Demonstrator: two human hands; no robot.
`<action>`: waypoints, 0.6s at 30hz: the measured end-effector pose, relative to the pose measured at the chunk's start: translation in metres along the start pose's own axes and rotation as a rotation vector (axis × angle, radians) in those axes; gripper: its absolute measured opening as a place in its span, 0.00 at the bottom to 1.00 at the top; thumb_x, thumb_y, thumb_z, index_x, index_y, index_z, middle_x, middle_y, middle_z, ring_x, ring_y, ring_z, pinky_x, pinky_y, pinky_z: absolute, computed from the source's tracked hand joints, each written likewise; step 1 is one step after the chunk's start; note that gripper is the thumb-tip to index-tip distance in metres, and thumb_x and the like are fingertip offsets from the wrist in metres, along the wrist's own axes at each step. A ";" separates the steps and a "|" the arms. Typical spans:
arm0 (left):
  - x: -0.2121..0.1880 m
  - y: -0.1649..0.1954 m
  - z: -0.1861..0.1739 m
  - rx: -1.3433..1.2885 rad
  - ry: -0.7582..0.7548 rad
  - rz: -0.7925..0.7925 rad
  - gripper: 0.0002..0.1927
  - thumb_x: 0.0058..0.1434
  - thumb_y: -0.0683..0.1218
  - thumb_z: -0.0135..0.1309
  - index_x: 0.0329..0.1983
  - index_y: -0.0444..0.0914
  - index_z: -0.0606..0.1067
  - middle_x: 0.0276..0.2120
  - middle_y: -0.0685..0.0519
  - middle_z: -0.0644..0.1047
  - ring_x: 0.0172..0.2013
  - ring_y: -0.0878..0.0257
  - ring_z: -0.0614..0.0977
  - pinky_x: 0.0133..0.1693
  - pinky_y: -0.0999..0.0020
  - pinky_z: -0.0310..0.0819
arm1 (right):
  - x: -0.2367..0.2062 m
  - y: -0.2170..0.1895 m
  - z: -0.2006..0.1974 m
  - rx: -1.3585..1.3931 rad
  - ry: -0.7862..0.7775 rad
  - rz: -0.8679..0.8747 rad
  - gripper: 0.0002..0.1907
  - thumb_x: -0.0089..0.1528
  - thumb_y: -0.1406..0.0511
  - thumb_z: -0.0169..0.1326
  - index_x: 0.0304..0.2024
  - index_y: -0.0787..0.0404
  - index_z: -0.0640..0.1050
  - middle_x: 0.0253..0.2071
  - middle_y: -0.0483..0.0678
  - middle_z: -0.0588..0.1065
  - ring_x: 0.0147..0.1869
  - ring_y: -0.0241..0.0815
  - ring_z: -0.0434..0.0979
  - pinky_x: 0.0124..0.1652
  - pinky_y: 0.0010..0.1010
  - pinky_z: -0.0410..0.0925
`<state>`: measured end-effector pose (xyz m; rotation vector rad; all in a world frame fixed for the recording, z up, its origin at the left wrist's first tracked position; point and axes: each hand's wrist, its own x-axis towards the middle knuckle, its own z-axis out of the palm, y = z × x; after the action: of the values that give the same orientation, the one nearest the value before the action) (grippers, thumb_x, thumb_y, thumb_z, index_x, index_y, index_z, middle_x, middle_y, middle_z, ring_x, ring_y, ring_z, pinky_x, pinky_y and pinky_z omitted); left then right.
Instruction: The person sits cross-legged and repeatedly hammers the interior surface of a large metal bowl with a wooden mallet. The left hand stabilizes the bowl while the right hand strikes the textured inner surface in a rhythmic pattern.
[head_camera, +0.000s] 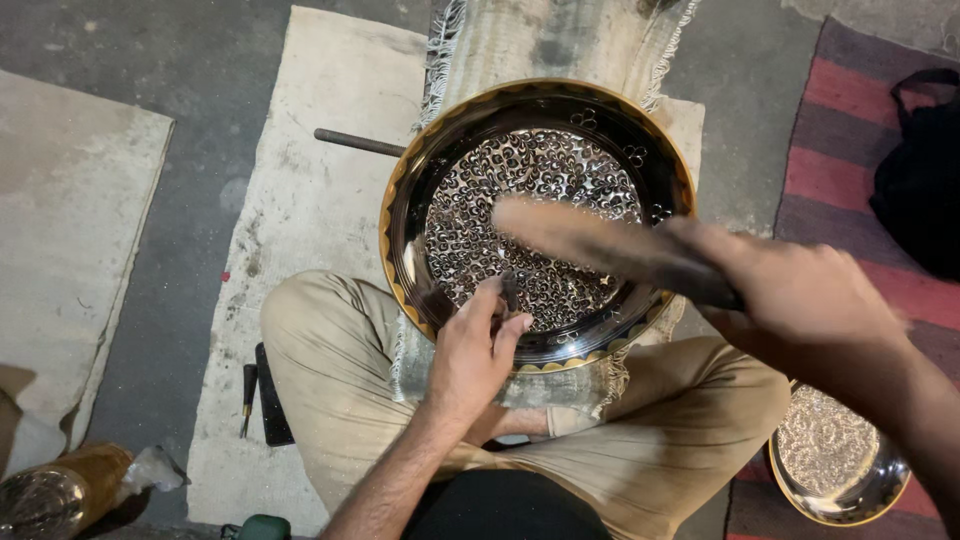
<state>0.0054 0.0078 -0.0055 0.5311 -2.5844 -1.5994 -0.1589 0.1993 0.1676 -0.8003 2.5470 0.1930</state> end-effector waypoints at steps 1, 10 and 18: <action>0.000 -0.001 0.000 0.008 0.011 0.022 0.26 0.67 0.49 0.56 0.63 0.32 0.65 0.36 0.44 0.81 0.37 0.51 0.86 0.37 0.57 0.81 | -0.001 0.001 0.000 0.107 0.003 0.025 0.33 0.61 0.53 0.54 0.70 0.39 0.65 0.43 0.47 0.82 0.40 0.52 0.85 0.40 0.45 0.76; 0.004 0.009 -0.009 -0.049 -0.030 0.147 0.22 0.64 0.46 0.59 0.59 0.34 0.71 0.44 0.41 0.82 0.43 0.48 0.87 0.44 0.56 0.80 | -0.009 0.028 0.049 0.262 0.018 0.095 0.36 0.58 0.55 0.62 0.68 0.41 0.68 0.40 0.52 0.82 0.39 0.54 0.85 0.40 0.43 0.76; 0.030 0.016 -0.026 -0.004 -0.321 0.262 0.22 0.62 0.45 0.60 0.60 0.40 0.73 0.45 0.44 0.83 0.47 0.49 0.85 0.48 0.55 0.78 | -0.040 0.062 0.137 0.130 0.118 0.195 0.37 0.59 0.56 0.66 0.70 0.47 0.70 0.47 0.51 0.82 0.44 0.53 0.84 0.43 0.38 0.75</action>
<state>-0.0214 -0.0177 0.0171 -0.0741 -2.7216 -1.7154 -0.1124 0.3067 0.0651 -0.5283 2.7167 0.0423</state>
